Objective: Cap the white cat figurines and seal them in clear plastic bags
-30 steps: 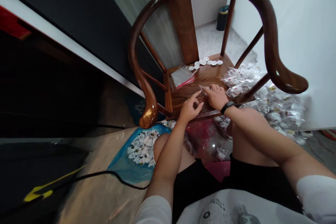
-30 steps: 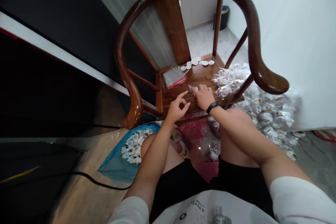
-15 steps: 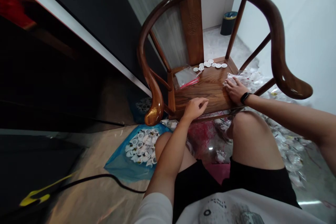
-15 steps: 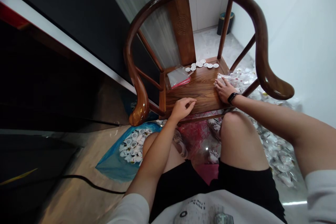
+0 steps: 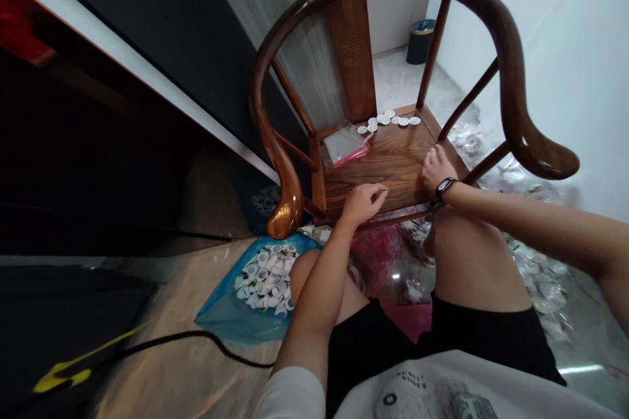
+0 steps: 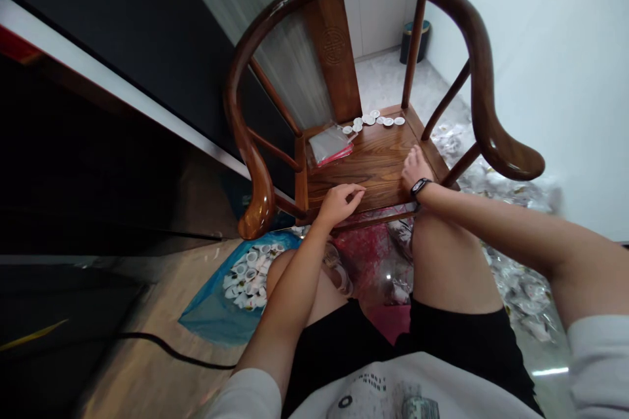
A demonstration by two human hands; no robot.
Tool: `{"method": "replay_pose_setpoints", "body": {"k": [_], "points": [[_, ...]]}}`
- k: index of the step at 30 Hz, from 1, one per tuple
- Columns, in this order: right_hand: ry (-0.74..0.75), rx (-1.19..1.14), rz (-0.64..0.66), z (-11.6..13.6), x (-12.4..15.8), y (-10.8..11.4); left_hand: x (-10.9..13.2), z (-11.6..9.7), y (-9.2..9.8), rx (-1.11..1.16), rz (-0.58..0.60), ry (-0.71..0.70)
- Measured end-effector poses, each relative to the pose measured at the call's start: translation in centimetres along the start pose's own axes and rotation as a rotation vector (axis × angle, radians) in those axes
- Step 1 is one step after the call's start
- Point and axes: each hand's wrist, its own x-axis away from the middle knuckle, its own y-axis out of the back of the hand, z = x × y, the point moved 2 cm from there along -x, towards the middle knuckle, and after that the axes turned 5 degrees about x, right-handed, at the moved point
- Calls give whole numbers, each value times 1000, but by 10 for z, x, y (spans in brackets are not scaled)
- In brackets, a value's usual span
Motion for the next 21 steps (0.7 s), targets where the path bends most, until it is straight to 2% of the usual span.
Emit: {"method": "replay_pose_setpoints", "body": {"k": [2,5,8,10,17,21], "points": [[45,16,46,40,15,6,0,1,0,-13,10,-4],[149,69,287,95,36,9,-1,3,1,-18,-18,-6],[181,53,381,126,45,7,1,5,3,-3,-60,-5],[174,22,386,131,44,4,2,4,4,4,-59,-9],[138,-96,455,114,31,-2,6,-1,4,15,3,-14],[154,-84,452,121,33,-8,3,5,3,19,17,13]]}}
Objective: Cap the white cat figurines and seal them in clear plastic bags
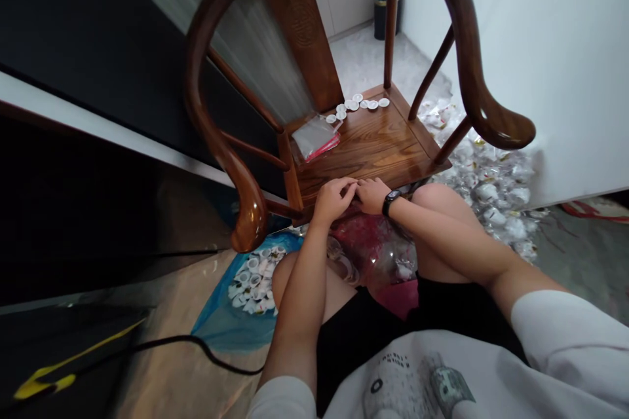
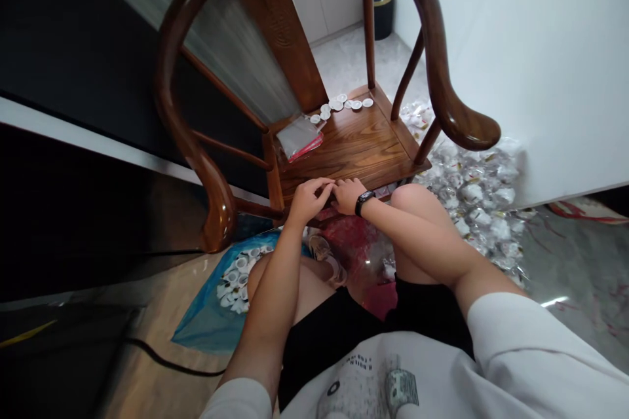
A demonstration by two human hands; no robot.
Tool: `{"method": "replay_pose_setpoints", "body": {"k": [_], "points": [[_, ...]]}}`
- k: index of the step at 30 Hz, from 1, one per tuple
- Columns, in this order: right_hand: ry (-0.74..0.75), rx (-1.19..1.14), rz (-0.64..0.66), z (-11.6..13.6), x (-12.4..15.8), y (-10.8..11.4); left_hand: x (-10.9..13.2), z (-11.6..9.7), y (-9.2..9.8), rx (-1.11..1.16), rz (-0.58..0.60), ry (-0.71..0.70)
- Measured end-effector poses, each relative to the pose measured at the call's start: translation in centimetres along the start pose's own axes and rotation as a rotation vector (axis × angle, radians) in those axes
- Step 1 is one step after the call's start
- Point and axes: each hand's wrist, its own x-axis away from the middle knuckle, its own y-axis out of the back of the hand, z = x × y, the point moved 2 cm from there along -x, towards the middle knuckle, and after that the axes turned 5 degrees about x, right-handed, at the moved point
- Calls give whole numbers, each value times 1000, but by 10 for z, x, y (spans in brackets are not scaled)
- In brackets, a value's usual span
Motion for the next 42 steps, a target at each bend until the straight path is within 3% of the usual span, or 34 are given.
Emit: {"method": "replay_pose_setpoints", "body": {"k": [4,11,17,21,25,30,35,39,42], "points": [[27,11,18,3,-1,-6,-4,7,-2,4,17,27],[50,-8,68,-5,-1,2,-5,14,6,-225,23,150],[88,0,59,-8,-18,10,-9,52,24,-488,-55,400],[83,-12,90,-10,-29,11,-13,81,24,-527,-11,545],[95,-49,95,-7,-27,8,-11,91,22,-584,24,604],[100,-67,94,-7,-20,4,-9,80,21,-665,-30,612],[113,-95,112,-12,-20,2,-6,54,7,-683,78,710],[121,-110,106,-12,-22,5,3,24,-5,-729,123,686],[32,-107,41,-17,-23,13,12,7,-9,-729,175,674]]}}
